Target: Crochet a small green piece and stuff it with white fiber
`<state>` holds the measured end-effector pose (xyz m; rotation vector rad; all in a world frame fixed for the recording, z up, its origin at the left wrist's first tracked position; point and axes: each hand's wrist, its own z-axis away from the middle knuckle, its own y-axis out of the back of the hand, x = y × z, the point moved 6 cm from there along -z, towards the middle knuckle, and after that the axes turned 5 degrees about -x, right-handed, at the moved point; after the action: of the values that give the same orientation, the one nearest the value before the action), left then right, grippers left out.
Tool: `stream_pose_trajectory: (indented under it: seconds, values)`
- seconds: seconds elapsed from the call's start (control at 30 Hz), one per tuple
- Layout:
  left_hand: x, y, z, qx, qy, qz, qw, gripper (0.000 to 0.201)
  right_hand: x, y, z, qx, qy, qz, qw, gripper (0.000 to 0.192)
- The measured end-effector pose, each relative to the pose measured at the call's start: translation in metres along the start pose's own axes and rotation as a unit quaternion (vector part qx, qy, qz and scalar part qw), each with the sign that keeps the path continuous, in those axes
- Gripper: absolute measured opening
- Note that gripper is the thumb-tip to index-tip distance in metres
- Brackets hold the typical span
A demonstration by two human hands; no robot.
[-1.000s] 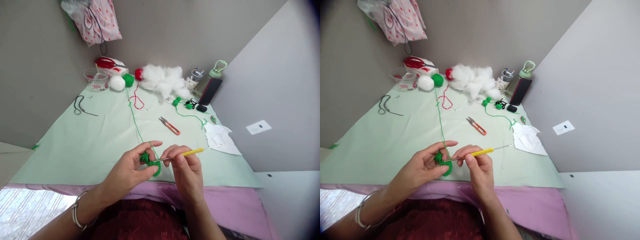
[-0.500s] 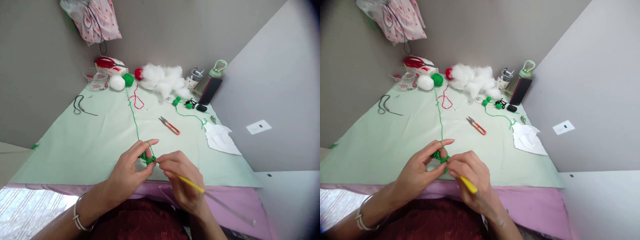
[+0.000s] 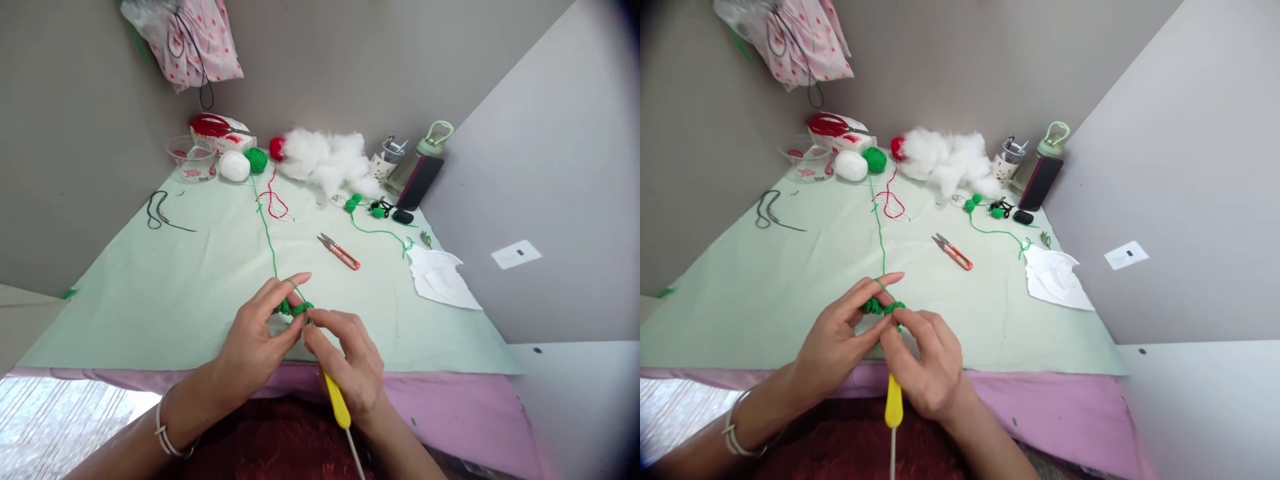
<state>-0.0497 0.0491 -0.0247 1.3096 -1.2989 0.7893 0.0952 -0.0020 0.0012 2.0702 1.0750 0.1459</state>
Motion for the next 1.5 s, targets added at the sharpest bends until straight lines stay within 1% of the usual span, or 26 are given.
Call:
stream_pose_trajectory:
  seconds: [0.1, 0.17, 0.2, 0.27, 0.3, 0.37, 0.43, 0.5, 0.53, 0.6, 0.7, 0.73, 0.77, 0.8, 0.83, 0.9, 1.0, 1.1, 1.17, 1.37, 1.5]
  values:
    - [0.003, 0.003, 0.002, 0.031, -0.047, -0.020, 0.998, 0.035, 0.000, -0.002, 0.000, -0.001, -0.034, -0.022, 0.999, 0.032]
    - [0.007, 0.003, 0.003, 0.039, -0.083, -0.039, 0.995, 0.034, 0.003, -0.004, 0.000, -0.006, -0.059, -0.032, 0.998, 0.031]
    - [0.008, 0.003, 0.003, 0.042, -0.091, -0.042, 0.994, 0.034, 0.004, -0.004, 0.000, -0.001, -0.059, -0.029, 0.998, 0.030]
    - [0.008, 0.003, 0.003, 0.048, -0.079, -0.027, 0.995, 0.032, 0.006, -0.003, 0.003, 0.020, -0.050, -0.035, 0.998, 0.030]
    - [0.007, 0.003, 0.002, 0.050, -0.062, -0.010, 0.997, 0.031, 0.008, -0.002, 0.004, 0.032, -0.056, -0.058, 0.996, 0.030]
    - [0.004, 0.003, 0.002, 0.047, -0.014, 0.037, 0.998, 0.030, 0.016, -0.001, 0.007, 0.054, -0.093, -0.138, 0.985, 0.029]
    - [-0.001, 0.001, 0.002, 0.022, 0.040, 0.093, 0.995, 0.033, 0.025, 0.000, 0.009, 0.073, -0.150, -0.223, 0.960, 0.026]
    - [-0.006, -0.002, 0.002, -0.020, 0.087, 0.154, 0.984, 0.038, 0.033, 0.000, 0.008, 0.090, -0.207, -0.295, 0.928, 0.024]
    - [-0.008, -0.003, 0.002, -0.044, 0.107, 0.185, 0.976, 0.040, 0.036, -0.001, 0.007, 0.094, -0.236, -0.330, 0.909, 0.023]
    - [-0.012, -0.005, 0.002, -0.082, 0.139, 0.240, 0.957, 0.041, 0.043, -0.003, 0.005, 0.110, -0.284, -0.406, 0.862, 0.022]
    - [-0.014, -0.006, 0.001, -0.104, 0.161, 0.290, 0.938, 0.038, 0.049, -0.008, 0.001, 0.127, -0.313, -0.508, 0.793, 0.022]
    - [-0.014, -0.006, 0.000, -0.104, 0.161, 0.297, 0.935, 0.038, 0.050, -0.010, 0.000, 0.129, -0.314, -0.530, 0.777, 0.022]
    - [-0.014, -0.006, 0.000, -0.103, 0.160, 0.301, 0.935, 0.037, 0.051, -0.011, -0.001, 0.129, -0.311, -0.544, 0.768, 0.022]
    - [-0.014, -0.006, 0.000, -0.102, 0.158, 0.303, 0.934, 0.036, 0.051, -0.011, -0.001, 0.126, -0.307, -0.551, 0.766, 0.022]
    - [-0.014, -0.006, 0.000, -0.101, 0.157, 0.305, 0.934, 0.035, 0.050, -0.011, -0.001, 0.123, -0.301, -0.551, 0.768, 0.021]
    - [-0.014, -0.006, 0.001, -0.098, 0.155, 0.306, 0.934, 0.035, 0.047, -0.010, -0.001, 0.111, -0.286, -0.541, 0.783, 0.020]
    - [-0.014, -0.007, 0.001, -0.099, 0.151, 0.304, 0.935, 0.036, 0.042, -0.008, 0.000, 0.094, -0.258, -0.511, 0.814, 0.019]
    - [-0.014, -0.006, 0.001, -0.097, 0.145, 0.300, 0.938, 0.035, 0.038, -0.004, -0.001, 0.089, -0.240, -0.461, 0.850, 0.021]
    - [-0.013, -0.005, 0.001, -0.091, 0.142, 0.300, 0.939, 0.034, 0.036, 0.000, -0.001, 0.088, -0.230, -0.434, 0.866, 0.022]
    - [-0.010, -0.004, 0.000, -0.076, 0.132, 0.287, 0.946, 0.034, 0.032, 0.006, -0.001, 0.078, -0.210, -0.389, 0.894, 0.023]
    - [-0.009, -0.003, 0.001, -0.071, 0.131, 0.275, 0.950, 0.035, 0.029, 0.008, -0.002, 0.076, -0.195, -0.374, 0.903, 0.023]
